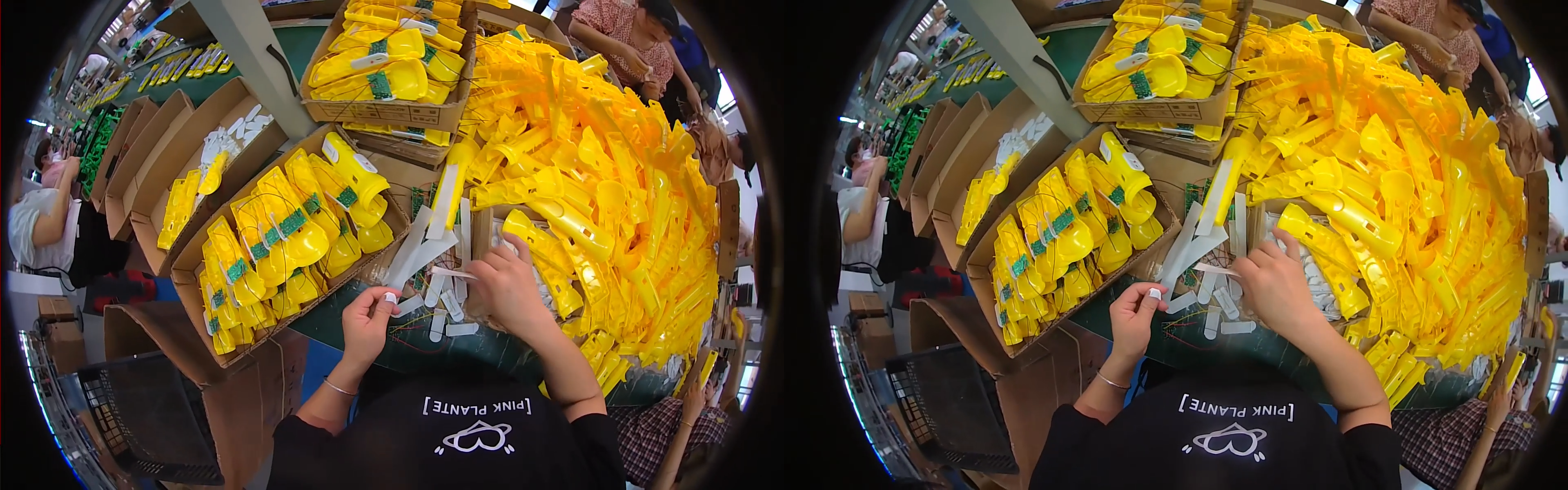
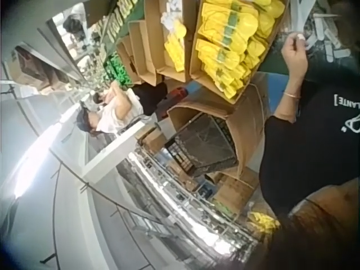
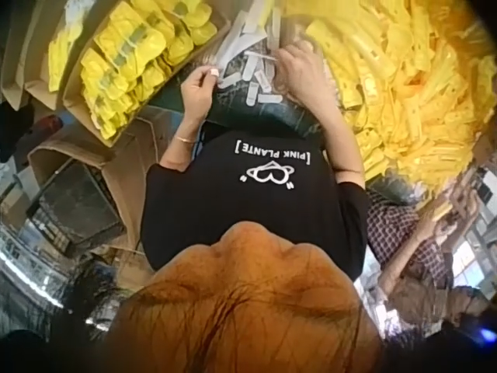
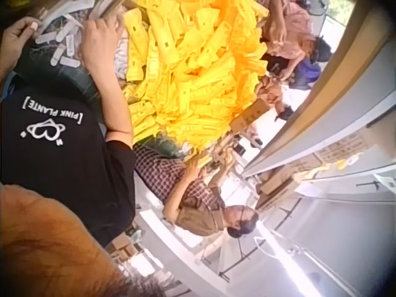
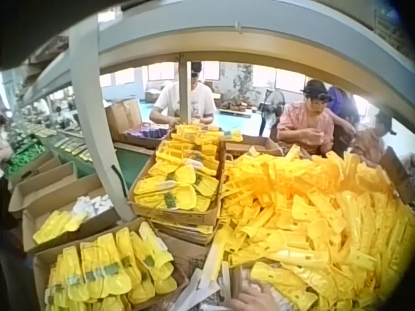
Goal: Wrapping small electronic components with white tape/strips and placing them into yellow plastic housings at a factory workbench.
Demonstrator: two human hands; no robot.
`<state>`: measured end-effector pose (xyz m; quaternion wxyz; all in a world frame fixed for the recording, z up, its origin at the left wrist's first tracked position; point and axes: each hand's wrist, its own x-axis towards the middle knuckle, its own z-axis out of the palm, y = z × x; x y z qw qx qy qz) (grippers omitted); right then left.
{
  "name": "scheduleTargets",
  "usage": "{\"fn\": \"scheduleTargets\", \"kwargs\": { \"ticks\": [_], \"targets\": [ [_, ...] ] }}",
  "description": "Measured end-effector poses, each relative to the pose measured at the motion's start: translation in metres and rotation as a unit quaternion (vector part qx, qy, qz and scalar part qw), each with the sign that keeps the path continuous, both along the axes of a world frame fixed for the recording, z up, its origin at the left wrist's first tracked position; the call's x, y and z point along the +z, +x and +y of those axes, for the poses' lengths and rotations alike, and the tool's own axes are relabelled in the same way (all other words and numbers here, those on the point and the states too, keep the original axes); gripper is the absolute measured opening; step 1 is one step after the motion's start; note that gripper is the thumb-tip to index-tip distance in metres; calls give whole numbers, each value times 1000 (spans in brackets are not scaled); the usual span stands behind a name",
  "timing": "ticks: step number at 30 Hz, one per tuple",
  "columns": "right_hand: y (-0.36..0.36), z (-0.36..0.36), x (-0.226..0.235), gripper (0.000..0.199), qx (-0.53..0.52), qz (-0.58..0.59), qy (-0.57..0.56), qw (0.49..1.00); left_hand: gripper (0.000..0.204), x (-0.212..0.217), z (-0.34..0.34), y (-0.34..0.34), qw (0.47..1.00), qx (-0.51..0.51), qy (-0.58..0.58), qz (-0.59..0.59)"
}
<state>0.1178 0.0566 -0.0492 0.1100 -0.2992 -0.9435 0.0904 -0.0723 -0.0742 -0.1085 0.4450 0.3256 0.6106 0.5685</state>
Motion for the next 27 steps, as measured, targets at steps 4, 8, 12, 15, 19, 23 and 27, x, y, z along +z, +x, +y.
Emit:
{"fn": "scheduleTargets", "kwargs": {
  "ticks": [4,8,12,15,19,23,27],
  "targets": [
    [11,-19,22,24,-46,51,-31,997,14,1,10,0,974,2,81,211],
    [12,-34,20,34,-49,21,-56,997,21,-10,17,5,939,9,108,327],
    [9,-38,25,48,-58,32,-96,993,22,-14,28,11,920,21,130,369],
    [12,-36,25,49,-65,57,-123,989,22,-17,33,12,906,31,126,404],
    [21,-35,13,41,-89,129,-112,981,20,-22,38,12,871,-8,97,482],
    [25,-34,10,34,-122,192,-178,957,18,-18,32,11,922,-25,116,369],
    [23,-30,6,20,-102,223,-187,951,15,-1,26,14,961,-21,127,246]
  ]
}}
